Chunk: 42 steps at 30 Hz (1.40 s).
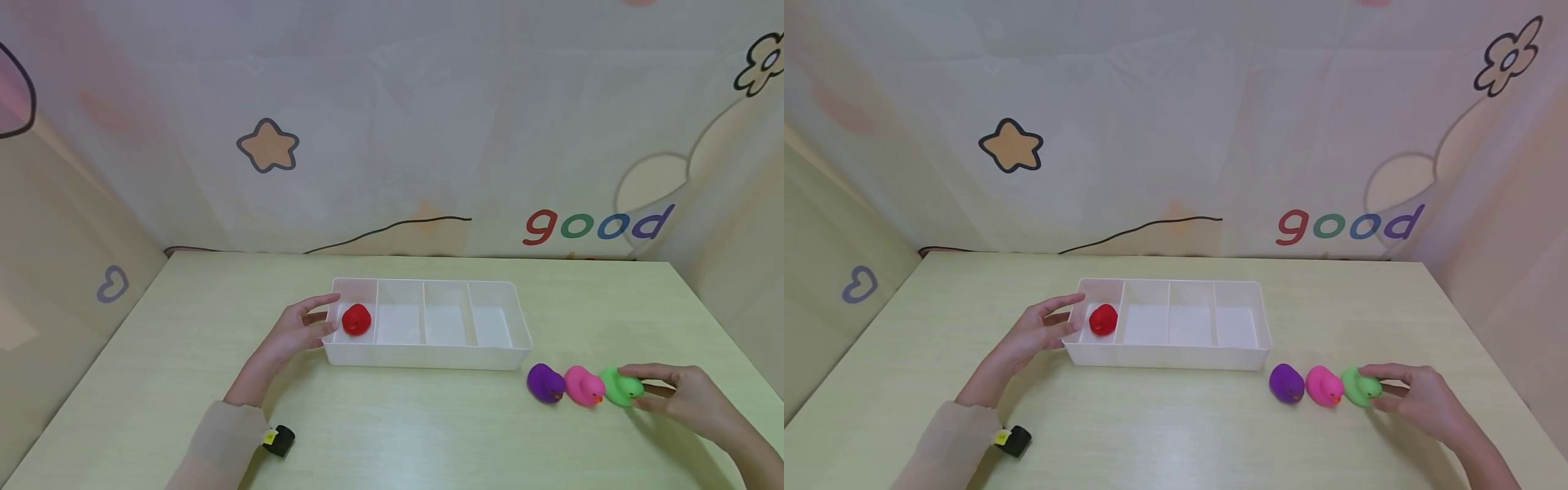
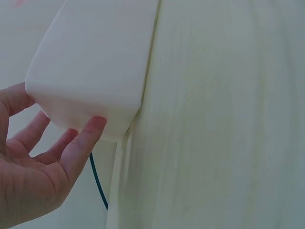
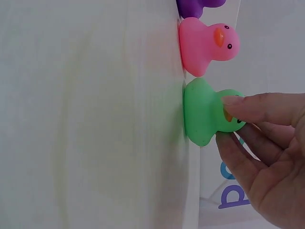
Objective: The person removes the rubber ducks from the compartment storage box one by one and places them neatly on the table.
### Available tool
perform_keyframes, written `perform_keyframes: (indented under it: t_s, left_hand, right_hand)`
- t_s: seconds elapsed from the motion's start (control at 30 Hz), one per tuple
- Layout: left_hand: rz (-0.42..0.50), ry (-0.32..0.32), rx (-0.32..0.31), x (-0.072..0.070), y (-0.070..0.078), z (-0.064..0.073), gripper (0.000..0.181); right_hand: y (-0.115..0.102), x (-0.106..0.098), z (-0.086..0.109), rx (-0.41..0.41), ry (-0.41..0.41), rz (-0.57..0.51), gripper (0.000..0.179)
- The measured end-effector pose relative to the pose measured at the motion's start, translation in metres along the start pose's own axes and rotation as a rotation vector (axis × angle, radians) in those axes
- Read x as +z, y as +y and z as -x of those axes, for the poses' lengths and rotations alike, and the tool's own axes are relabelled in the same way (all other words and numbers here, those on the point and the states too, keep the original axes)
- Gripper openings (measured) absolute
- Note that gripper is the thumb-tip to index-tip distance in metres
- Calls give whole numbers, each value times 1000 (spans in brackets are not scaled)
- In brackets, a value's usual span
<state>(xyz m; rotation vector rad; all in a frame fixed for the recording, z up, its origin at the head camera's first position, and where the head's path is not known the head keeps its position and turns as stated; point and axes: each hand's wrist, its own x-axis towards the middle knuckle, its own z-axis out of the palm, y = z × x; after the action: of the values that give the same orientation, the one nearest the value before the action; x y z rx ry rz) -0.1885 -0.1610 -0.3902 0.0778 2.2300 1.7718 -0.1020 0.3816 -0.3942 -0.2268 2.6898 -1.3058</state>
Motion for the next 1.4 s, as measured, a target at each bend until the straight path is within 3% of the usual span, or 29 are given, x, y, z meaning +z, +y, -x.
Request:
perform_keyframes:
  t_s: [0.3,0.5,0.83,1.13,1.4]
  left_hand:
    - [-2,3,-8,1,1,1,50]
    - [-7,8,-15,1,0,1,50]
    - [-8,5,-16,1,1,1,51]
    - [8,1,-13,0,1,2,51]
    - [11,3,-11,1,0,0,51]
  right_hand:
    - [-14,3,-4,-164,105,-13,47]
    - [-37,10,-9,-269,119,-66,49]
    - [-81,28,-32,-366,77,-41,45]
    - [-128,56,-61,-383,-28,-25,47]
    - [-161,86,-83,-418,-108,-91,46]
